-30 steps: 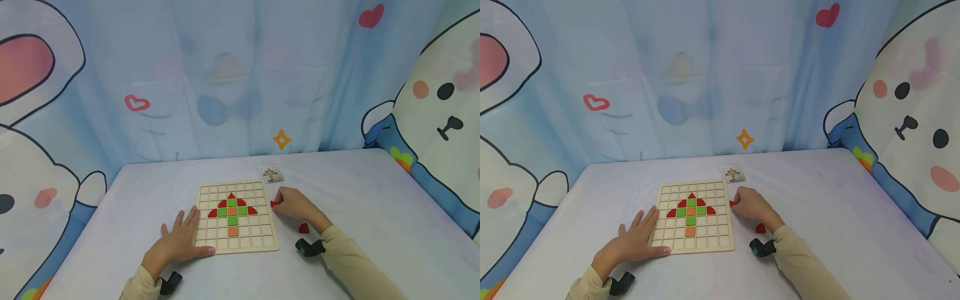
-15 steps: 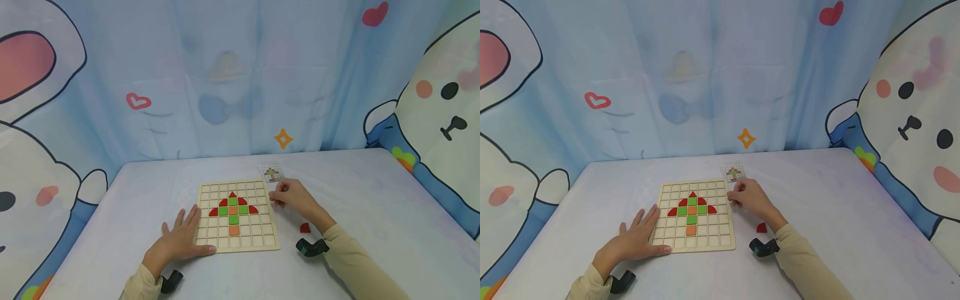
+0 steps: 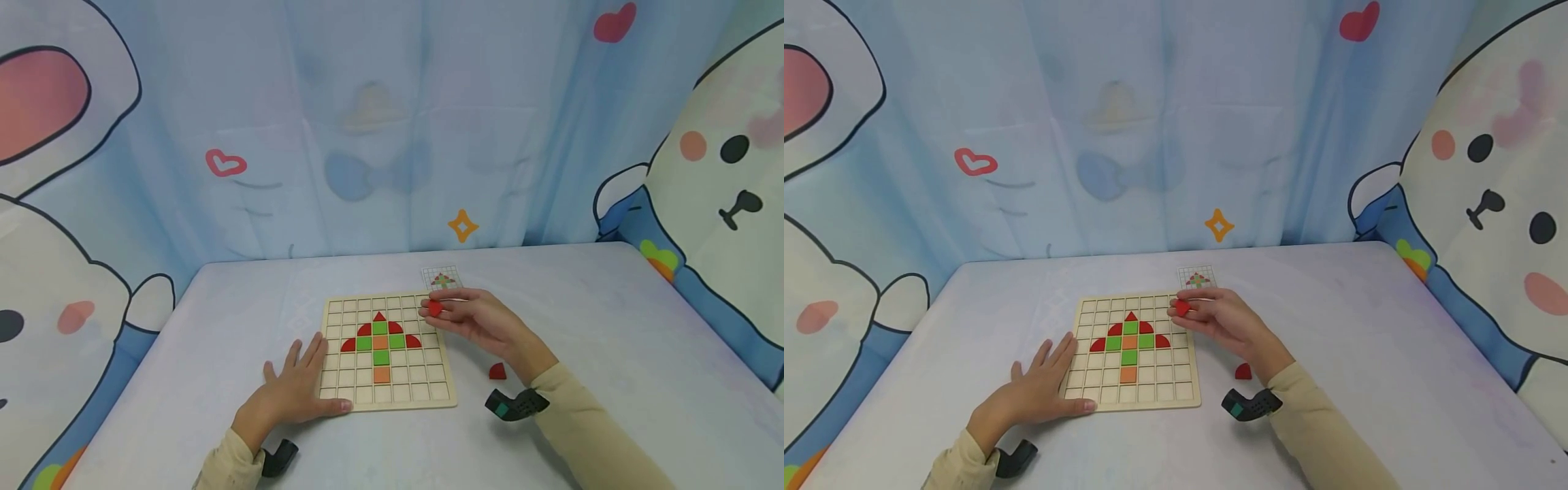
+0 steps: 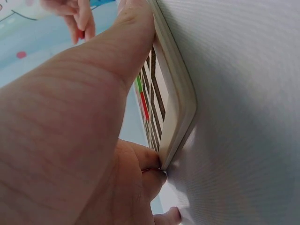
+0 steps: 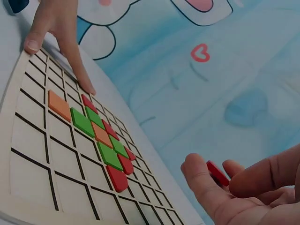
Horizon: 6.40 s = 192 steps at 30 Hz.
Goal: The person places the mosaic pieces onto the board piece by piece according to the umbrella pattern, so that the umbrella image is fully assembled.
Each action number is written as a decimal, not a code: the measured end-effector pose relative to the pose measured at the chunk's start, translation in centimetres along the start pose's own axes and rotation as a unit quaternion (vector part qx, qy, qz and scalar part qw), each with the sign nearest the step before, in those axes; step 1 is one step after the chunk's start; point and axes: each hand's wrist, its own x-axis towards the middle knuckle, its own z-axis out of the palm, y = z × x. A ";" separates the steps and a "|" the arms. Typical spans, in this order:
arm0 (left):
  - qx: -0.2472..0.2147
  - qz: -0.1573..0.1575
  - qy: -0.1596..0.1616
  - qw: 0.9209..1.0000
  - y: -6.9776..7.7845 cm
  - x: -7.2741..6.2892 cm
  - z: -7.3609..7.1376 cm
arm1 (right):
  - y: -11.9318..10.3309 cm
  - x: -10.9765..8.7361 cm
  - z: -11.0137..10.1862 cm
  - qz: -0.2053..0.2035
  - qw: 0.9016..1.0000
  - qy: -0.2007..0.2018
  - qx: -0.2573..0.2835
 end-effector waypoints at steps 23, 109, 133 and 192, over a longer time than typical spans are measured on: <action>0.000 -0.004 0.000 1.000 0.2 0.0 -0.1 | 1.5 0.0 1.8 -0.064 0.997 -0.019 -0.029; -0.008 0.001 -0.004 1.000 0.1 -0.3 -0.3 | 6.8 -1.1 8.1 -0.140 0.803 -0.135 -0.563; -0.010 0.003 -0.005 1.000 0.2 -0.4 -0.3 | 7.0 -1.3 8.3 -0.172 0.756 -0.141 -0.616; -0.010 0.006 -0.004 1.000 -0.1 -0.3 -0.2 | 0.0 -4.5 -4.3 0.046 0.723 -0.044 -0.688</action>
